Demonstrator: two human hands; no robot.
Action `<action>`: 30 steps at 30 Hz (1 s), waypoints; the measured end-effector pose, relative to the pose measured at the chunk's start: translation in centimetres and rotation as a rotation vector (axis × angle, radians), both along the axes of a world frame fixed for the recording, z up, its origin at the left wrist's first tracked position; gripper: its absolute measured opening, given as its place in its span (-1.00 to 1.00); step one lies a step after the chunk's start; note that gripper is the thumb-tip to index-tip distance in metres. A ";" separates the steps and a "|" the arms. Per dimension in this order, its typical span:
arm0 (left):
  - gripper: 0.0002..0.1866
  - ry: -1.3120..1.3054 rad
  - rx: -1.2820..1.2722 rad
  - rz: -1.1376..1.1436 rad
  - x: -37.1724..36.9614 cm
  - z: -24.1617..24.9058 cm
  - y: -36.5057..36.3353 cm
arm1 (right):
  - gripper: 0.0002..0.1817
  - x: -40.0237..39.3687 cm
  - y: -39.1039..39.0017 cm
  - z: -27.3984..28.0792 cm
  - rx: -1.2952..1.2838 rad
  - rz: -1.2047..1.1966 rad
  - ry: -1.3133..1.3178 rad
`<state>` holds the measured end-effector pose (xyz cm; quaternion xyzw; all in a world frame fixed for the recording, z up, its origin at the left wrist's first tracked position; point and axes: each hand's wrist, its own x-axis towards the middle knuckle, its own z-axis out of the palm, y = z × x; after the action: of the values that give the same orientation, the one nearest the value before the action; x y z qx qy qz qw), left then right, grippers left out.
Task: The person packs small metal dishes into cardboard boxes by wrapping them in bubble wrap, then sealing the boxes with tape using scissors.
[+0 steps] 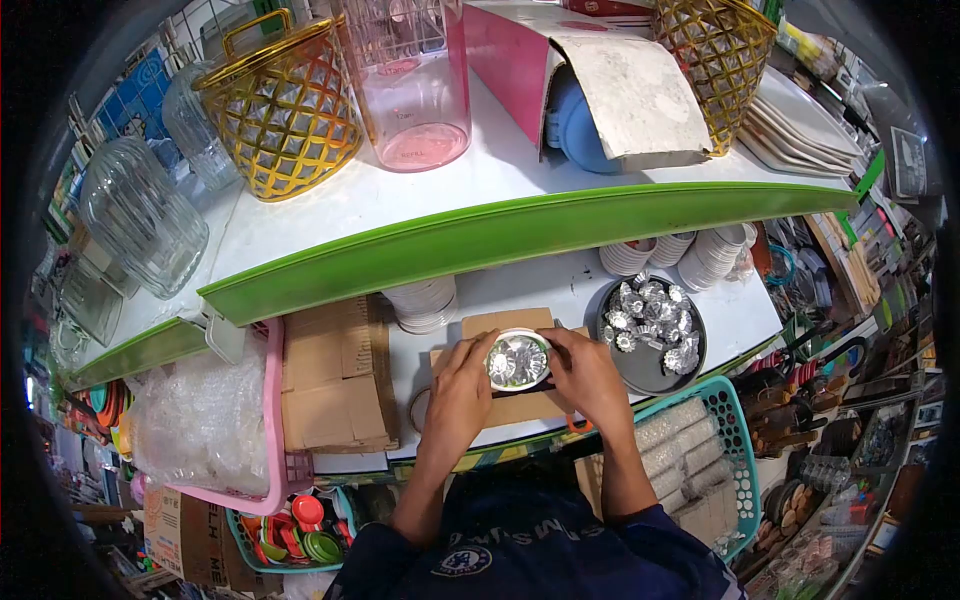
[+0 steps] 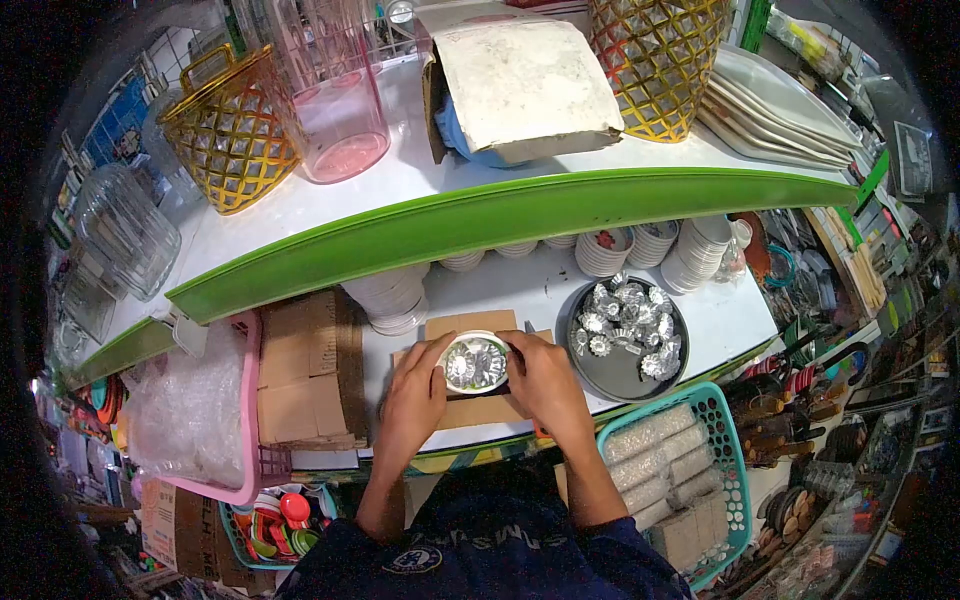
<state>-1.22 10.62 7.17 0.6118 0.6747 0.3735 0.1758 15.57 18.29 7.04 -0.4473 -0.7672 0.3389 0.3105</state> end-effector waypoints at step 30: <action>-0.59 0.442 -0.163 -0.159 -1.0 -3.0 2.1 | -0.73 -1.7 0.4 -3.5 0.555 0.090 -0.718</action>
<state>-2.17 12.72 4.21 0.7136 0.6745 0.1598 0.1016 13.84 18.72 3.59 -0.4026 -0.9067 -0.0429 0.1179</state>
